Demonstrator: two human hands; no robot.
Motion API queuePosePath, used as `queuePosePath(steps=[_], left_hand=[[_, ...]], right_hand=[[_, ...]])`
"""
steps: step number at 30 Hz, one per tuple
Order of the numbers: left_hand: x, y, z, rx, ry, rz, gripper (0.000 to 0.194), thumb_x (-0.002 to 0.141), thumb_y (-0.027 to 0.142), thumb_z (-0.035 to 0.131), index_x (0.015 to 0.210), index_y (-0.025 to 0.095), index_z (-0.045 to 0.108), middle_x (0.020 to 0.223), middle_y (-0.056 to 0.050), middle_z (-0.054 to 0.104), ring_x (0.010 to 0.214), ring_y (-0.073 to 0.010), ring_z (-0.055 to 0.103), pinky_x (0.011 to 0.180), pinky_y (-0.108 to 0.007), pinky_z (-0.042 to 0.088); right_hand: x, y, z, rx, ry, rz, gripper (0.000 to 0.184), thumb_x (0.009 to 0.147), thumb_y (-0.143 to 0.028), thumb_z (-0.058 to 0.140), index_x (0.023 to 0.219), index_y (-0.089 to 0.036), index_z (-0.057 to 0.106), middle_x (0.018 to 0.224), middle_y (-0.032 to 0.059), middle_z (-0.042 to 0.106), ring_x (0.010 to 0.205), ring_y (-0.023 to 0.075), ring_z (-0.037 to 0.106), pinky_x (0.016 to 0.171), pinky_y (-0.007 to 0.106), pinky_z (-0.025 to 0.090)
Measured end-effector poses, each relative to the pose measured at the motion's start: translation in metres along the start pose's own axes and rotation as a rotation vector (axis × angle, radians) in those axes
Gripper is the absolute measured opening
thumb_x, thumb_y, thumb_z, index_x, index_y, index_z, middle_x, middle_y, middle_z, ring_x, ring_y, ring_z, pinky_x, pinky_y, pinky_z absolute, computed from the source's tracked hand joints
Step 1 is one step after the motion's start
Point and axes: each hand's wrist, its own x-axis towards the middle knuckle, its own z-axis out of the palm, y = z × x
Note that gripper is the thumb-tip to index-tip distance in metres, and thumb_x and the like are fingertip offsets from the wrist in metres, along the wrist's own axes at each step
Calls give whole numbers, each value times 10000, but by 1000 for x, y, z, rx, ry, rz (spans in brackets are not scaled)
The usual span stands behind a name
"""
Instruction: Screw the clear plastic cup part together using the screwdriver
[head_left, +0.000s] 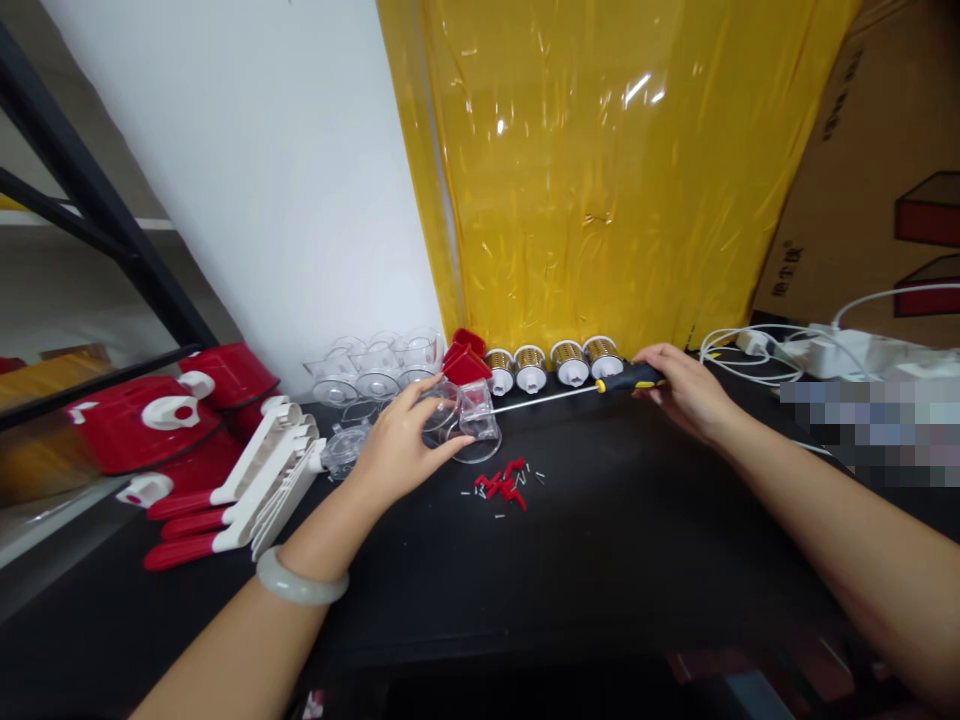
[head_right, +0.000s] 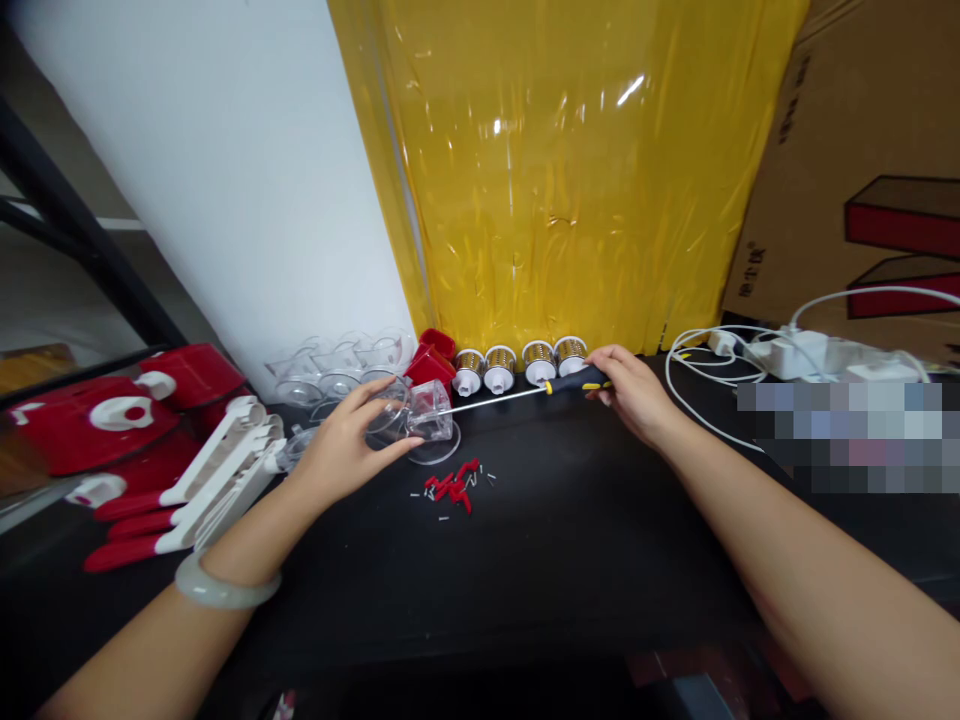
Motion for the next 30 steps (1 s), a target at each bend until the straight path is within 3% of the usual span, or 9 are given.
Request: queuePosePath(steps=[3, 5, 10, 12, 18, 22, 25, 27, 30], left_hand=[[0, 0, 0, -2, 3, 2, 408, 850, 509, 725, 1095, 192, 649, 1435, -161, 539, 1307, -341, 562, 1098, -531, 481], [0, 0, 0, -4, 4, 1, 399, 850, 499, 727, 1093, 192, 650, 1431, -161, 542, 1310, -345, 560, 1095, -536, 483], [1, 1, 0, -8, 8, 2, 393, 849, 503, 728, 1082, 196, 649, 1420, -159, 550, 1298, -343, 571, 1086, -539, 492], [0, 1, 0, -8, 9, -1, 395, 849, 500, 729, 1089, 196, 649, 1425, -158, 547, 1301, -344, 568, 1084, -542, 493], [-1, -1, 1, -1, 1, 0, 416, 848, 514, 729, 1102, 195, 649, 1439, -156, 536, 1302, -335, 566, 1090, -533, 487], [0, 1, 0, -6, 1, -6, 401, 854, 507, 723, 1099, 198, 652, 1435, -153, 539, 1293, -338, 573, 1086, -542, 490], [0, 1, 0, 0, 0, 4, 400, 858, 507, 721, 1094, 192, 647, 1428, -158, 543, 1291, -332, 575, 1092, -536, 486], [0, 1, 0, 5, 2, 9, 408, 857, 511, 722, 1098, 190, 645, 1426, -158, 545, 1299, -334, 568, 1096, -533, 483], [0, 0, 1, 10, 5, 7, 423, 854, 512, 724, 1108, 184, 643, 1426, -161, 544, 1298, -338, 569, 1090, -529, 488]], right_hand=[[-2, -4, 1, 161, -43, 21, 236, 632, -317, 792, 812, -266, 648, 788, -21, 611, 650, 129, 569, 599, 275, 537], [-2, -5, 1, 180, -59, 24, 240, 643, -347, 782, 825, -266, 650, 830, -13, 623, 707, 145, 597, 611, 285, 548], [2, -1, 1, -28, 28, 66, 365, 811, -582, 649, 716, -230, 622, 570, -15, 491, 442, 93, 392, 494, 285, 480], [2, 0, 1, -53, 29, 56, 287, 795, -505, 697, 730, -237, 616, 582, -26, 497, 424, 76, 347, 510, 289, 488], [-1, -3, 1, 168, -46, 55, 197, 670, -310, 715, 829, -268, 606, 735, -19, 590, 608, 136, 563, 576, 296, 531], [2, 0, 1, 113, -3, 64, 307, 785, -551, 642, 782, -246, 606, 675, 5, 581, 552, 149, 543, 532, 312, 505], [5, 4, 1, -38, 30, 39, 458, 830, -682, 576, 727, -237, 604, 530, -14, 473, 432, 119, 408, 507, 319, 483], [6, 6, 0, -92, 44, 21, 391, 820, -618, 650, 724, -241, 608, 506, -38, 421, 411, 98, 339, 518, 312, 487], [5, 6, 1, 2, 62, 28, 223, 758, -425, 735, 753, -243, 606, 632, -24, 522, 482, 98, 435, 529, 281, 499]])
